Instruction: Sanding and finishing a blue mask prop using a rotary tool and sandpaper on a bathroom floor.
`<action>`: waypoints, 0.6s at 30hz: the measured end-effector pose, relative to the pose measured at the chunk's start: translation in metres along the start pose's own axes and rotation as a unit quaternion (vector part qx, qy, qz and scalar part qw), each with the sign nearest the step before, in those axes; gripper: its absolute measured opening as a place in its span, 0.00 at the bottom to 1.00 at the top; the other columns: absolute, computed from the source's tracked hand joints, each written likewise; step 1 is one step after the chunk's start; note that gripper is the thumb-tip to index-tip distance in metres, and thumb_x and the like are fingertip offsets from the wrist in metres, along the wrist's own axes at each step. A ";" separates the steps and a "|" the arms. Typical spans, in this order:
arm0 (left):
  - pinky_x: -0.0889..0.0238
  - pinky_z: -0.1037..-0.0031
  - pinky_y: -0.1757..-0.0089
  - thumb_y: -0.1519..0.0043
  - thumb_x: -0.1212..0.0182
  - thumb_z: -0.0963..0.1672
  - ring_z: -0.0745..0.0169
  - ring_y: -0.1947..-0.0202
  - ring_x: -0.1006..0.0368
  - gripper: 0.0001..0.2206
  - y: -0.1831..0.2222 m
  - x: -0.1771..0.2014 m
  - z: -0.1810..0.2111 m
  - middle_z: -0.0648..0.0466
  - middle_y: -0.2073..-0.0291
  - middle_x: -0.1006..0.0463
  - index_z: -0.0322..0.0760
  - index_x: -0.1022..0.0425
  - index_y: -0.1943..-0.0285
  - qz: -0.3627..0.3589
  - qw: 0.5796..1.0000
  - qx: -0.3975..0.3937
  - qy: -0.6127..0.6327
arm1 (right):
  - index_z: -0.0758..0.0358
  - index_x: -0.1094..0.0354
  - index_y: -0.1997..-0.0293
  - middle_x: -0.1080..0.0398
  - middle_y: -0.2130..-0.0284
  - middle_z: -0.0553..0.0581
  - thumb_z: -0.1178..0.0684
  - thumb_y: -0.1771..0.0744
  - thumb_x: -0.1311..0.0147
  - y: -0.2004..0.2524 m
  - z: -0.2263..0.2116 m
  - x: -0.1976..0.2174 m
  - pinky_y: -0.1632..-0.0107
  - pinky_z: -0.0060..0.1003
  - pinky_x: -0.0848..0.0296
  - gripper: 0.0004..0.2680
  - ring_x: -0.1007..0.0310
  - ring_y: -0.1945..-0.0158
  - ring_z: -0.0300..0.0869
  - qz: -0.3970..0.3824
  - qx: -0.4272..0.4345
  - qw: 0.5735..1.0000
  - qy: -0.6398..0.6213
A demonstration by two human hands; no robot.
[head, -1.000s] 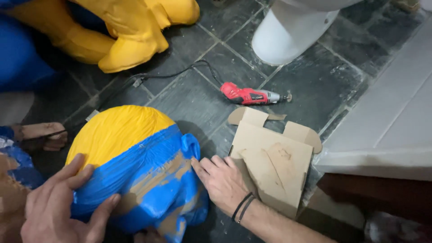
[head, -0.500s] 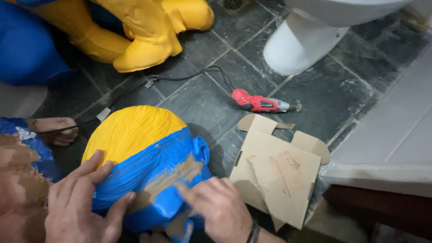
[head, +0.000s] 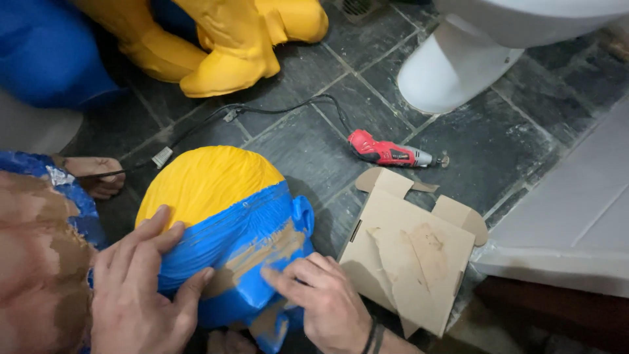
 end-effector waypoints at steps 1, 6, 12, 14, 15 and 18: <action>0.40 0.58 0.41 0.60 0.26 0.42 0.45 0.39 0.30 0.29 -0.001 0.000 -0.001 0.45 0.39 0.25 0.35 0.25 0.46 0.002 1.000 0.000 0.000 | 0.58 0.30 0.37 0.30 0.59 0.52 0.63 0.36 0.52 0.003 0.003 -0.002 0.48 0.40 0.31 0.20 0.29 0.52 0.47 0.000 0.002 1.000 0.001; 0.41 0.57 0.40 0.60 0.24 0.42 0.42 0.40 0.31 0.29 0.001 0.004 0.003 0.44 0.38 0.26 0.35 0.24 0.45 -0.012 1.000 0.022 0.003 | 0.56 0.36 0.31 0.36 0.50 0.64 0.60 0.37 0.48 0.019 0.063 -0.013 0.42 0.41 0.32 0.23 0.31 0.47 0.52 0.049 -0.290 0.947 -0.126; 0.40 0.57 0.41 0.60 0.25 0.41 0.42 0.40 0.32 0.29 0.000 0.004 0.005 0.45 0.37 0.26 0.35 0.25 0.45 -0.009 0.999 0.040 0.012 | 0.65 0.37 0.32 0.64 0.21 0.71 0.59 0.35 0.51 0.016 0.051 -0.033 0.25 0.46 0.55 0.21 0.58 0.19 0.61 0.068 -0.207 0.953 -0.212; 0.40 0.57 0.41 0.60 0.25 0.41 0.42 0.40 0.32 0.29 0.000 0.002 0.003 0.46 0.37 0.26 0.35 0.25 0.46 -0.012 0.999 0.044 0.015 | 0.67 0.37 0.32 0.68 0.21 0.74 0.58 0.35 0.50 0.012 0.034 -0.028 0.25 0.47 0.57 0.21 0.61 0.19 0.62 0.060 -0.184 0.964 -0.181; 0.40 0.57 0.41 0.60 0.25 0.41 0.42 0.40 0.32 0.29 0.000 0.001 0.002 0.46 0.38 0.26 0.35 0.25 0.46 -0.014 0.999 0.049 0.017 | 0.68 0.37 0.31 0.71 0.22 0.76 0.56 0.35 0.49 0.009 0.025 -0.025 0.25 0.49 0.59 0.22 0.64 0.19 0.63 0.052 -0.161 0.974 -0.150; 0.40 0.57 0.41 0.61 0.25 0.41 0.42 0.40 0.32 0.29 0.002 0.000 0.004 0.45 0.38 0.26 0.35 0.25 0.46 -0.007 0.999 0.033 -0.004 | 0.67 0.31 0.34 0.70 0.23 0.79 0.55 0.35 0.43 0.003 0.007 -0.018 0.24 0.52 0.64 0.20 0.68 0.20 0.66 0.058 -0.094 0.992 -0.066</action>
Point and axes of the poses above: each hand's wrist, its own y-axis away from the middle knuckle, its own x-axis out of the back of the hand, z = x × y, the point moved 8 cm from there along -y, towards the middle knuckle
